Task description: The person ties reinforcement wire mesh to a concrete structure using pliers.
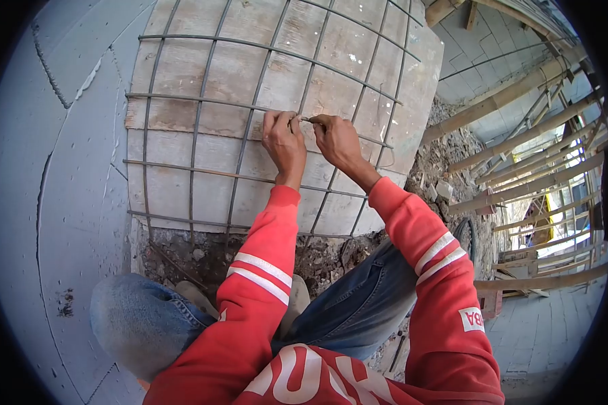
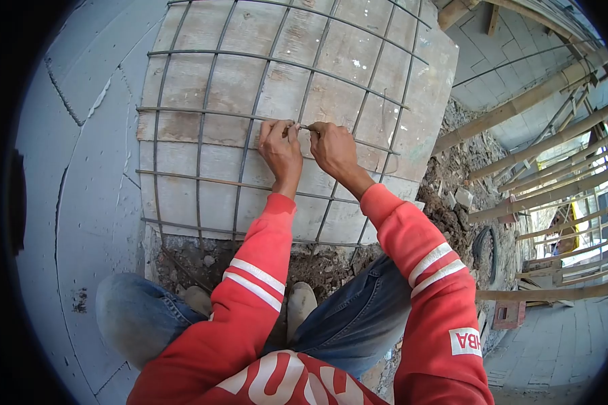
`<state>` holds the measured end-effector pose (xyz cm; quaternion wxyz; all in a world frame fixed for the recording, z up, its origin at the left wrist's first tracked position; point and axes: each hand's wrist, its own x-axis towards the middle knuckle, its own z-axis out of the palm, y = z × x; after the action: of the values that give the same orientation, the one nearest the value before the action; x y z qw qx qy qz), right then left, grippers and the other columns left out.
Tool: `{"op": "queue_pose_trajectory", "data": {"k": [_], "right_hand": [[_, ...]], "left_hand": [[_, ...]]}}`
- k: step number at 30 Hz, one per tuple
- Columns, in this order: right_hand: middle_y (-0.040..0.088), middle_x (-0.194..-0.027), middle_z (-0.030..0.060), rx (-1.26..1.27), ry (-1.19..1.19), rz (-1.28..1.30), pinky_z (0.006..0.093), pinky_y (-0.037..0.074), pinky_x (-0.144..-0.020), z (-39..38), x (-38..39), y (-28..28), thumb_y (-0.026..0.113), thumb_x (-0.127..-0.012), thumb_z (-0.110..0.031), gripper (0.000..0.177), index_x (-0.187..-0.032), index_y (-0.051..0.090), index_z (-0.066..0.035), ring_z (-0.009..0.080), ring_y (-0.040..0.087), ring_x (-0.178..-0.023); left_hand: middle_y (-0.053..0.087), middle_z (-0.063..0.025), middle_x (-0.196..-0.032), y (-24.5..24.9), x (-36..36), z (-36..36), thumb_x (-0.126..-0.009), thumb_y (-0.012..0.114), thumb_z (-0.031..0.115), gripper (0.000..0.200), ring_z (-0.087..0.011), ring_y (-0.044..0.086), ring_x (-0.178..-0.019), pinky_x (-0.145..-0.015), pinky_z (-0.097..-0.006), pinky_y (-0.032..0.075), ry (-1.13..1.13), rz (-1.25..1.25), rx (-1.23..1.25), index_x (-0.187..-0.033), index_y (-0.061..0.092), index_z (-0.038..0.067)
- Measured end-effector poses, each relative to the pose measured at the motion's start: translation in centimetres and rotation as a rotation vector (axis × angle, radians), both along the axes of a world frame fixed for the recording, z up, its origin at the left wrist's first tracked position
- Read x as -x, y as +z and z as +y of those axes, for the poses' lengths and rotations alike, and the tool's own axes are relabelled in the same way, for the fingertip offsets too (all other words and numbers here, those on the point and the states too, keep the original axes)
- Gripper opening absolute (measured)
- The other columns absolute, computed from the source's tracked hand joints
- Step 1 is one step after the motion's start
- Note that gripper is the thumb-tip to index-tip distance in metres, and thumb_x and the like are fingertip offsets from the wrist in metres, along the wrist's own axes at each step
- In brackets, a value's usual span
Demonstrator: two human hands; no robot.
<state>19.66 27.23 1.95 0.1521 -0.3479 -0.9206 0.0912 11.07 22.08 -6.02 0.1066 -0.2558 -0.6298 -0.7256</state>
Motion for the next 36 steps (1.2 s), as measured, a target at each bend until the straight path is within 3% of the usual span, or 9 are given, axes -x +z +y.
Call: {"op": "queue_pose_trajectory", "data": {"k": [10,12,14,18,21,22,24,27,36], "right_hand": [[0.068,-0.086,0.0325,0.275,0.014,0.187,0.0451,0.054,-0.075,-2.1,-1.0,-1.4,0.056,-0.092,-0.015,0.038,-0.123,0.066,0.003,0.0419,0.071,-0.079],[0.066,-0.072,0.0256,0.125,0.172,0.250,0.0412,0.052,-0.066,-2.1,-3.1,-1.8,0.055,-0.094,-0.013,0.040,-0.130,0.060,0.003,0.0304,0.068,-0.066],[0.057,-0.061,0.0121,0.567,0.004,-0.020,0.0363,0.046,-0.057,-3.5,-5.8,2.5,0.052,-0.096,-0.011,0.038,-0.132,0.061,0.001,0.0163,0.054,-0.056],[0.048,-0.059,0.0028,0.841,-0.143,-0.043,0.0332,0.040,-0.052,-3.3,-10.2,3.5,0.051,-0.098,-0.009,0.038,-0.134,0.062,-0.005,0.0101,0.041,-0.055],[0.061,-0.064,0.0068,0.710,-0.063,-0.249,0.0333,0.047,-0.053,-4.4,-8.2,3.3,0.057,-0.096,-0.011,0.040,-0.135,0.062,-0.010,0.0111,0.052,-0.054],[0.069,-0.073,0.0147,0.781,-0.020,-0.200,0.0380,0.053,-0.058,-4.3,-7.9,1.7,0.058,-0.095,-0.014,0.035,-0.128,0.065,-0.006,0.0203,0.065,-0.058],[0.071,-0.080,0.0212,0.306,0.231,-0.092,0.0467,0.055,-0.062,-4.2,-6.7,-1.1,0.058,-0.095,-0.016,0.026,-0.115,0.067,-0.002,0.0360,0.069,-0.065],[0.069,-0.083,0.0238,-0.042,0.131,-0.117,0.0531,0.053,-0.063,-7.9,-4.0,1.1,0.058,-0.096,-0.017,0.021,-0.108,0.063,0.000,0.0466,0.066,-0.071],[0.067,-0.072,0.0215,-0.220,0.317,-0.405,0.0474,0.055,-0.055,-10.4,-3.7,2.9,0.058,-0.080,-0.004,0.024,-0.100,0.056,0.008,0.0390,0.069,-0.063]], "left_hand": [[0.072,-0.0114,-0.080,-0.7,-1.3,2.0,-0.085,0.070,-0.003,0.004,-0.0154,0.069,-0.073,-0.066,-0.0282,0.052,-0.084,-0.440,-0.117,-0.084,0.068,-0.006],[0.071,-0.0116,-0.081,-1.3,-1.6,2.3,-0.087,0.069,-0.003,0.005,-0.0167,0.069,-0.074,-0.068,-0.0285,0.054,-0.095,-0.530,-0.239,-0.086,0.066,-0.007],[0.070,-0.0120,-0.082,-1.3,-2.0,1.8,-0.088,0.068,-0.004,0.005,-0.0173,0.069,-0.078,-0.070,-0.0286,0.054,-0.106,-0.551,-0.246,-0.087,0.064,-0.007],[0.068,-0.0108,-0.082,-1.3,-2.3,1.8,-0.088,0.068,-0.005,0.007,-0.0167,0.069,-0.081,-0.070,-0.0287,0.055,-0.122,-0.583,-0.336,-0.084,0.062,-0.006],[0.068,-0.0100,-0.081,-1.3,-2.0,2.1,-0.088,0.068,-0.005,0.007,-0.0162,0.068,-0.080,-0.071,-0.0287,0.055,-0.123,-0.571,-0.355,-0.084,0.062,-0.005],[0.068,-0.0099,-0.081,-1.5,-2.0,2.1,-0.087,0.068,-0.005,0.007,-0.0163,0.068,-0.080,-0.071,-0.0288,0.055,-0.121,-0.553,-0.339,-0.084,0.062,-0.006],[0.068,-0.0096,-0.080,-1.9,-1.7,2.1,-0.087,0.069,-0.005,0.007,-0.0160,0.069,-0.079,-0.071,-0.0288,0.055,-0.129,-0.516,-0.306,-0.085,0.063,-0.006],[0.069,-0.0103,-0.080,-1.7,-1.0,2.0,-0.085,0.071,-0.004,0.003,-0.0193,0.069,-0.074,-0.068,-0.0309,0.055,-0.118,-0.449,-0.274,-0.084,0.067,-0.004],[0.070,-0.0146,-0.080,-0.7,1.0,0.3,-0.080,0.068,0.000,0.011,-0.0255,0.068,-0.071,-0.066,-0.0334,0.052,-0.181,-0.050,-0.056,-0.088,0.076,-0.001]]}}
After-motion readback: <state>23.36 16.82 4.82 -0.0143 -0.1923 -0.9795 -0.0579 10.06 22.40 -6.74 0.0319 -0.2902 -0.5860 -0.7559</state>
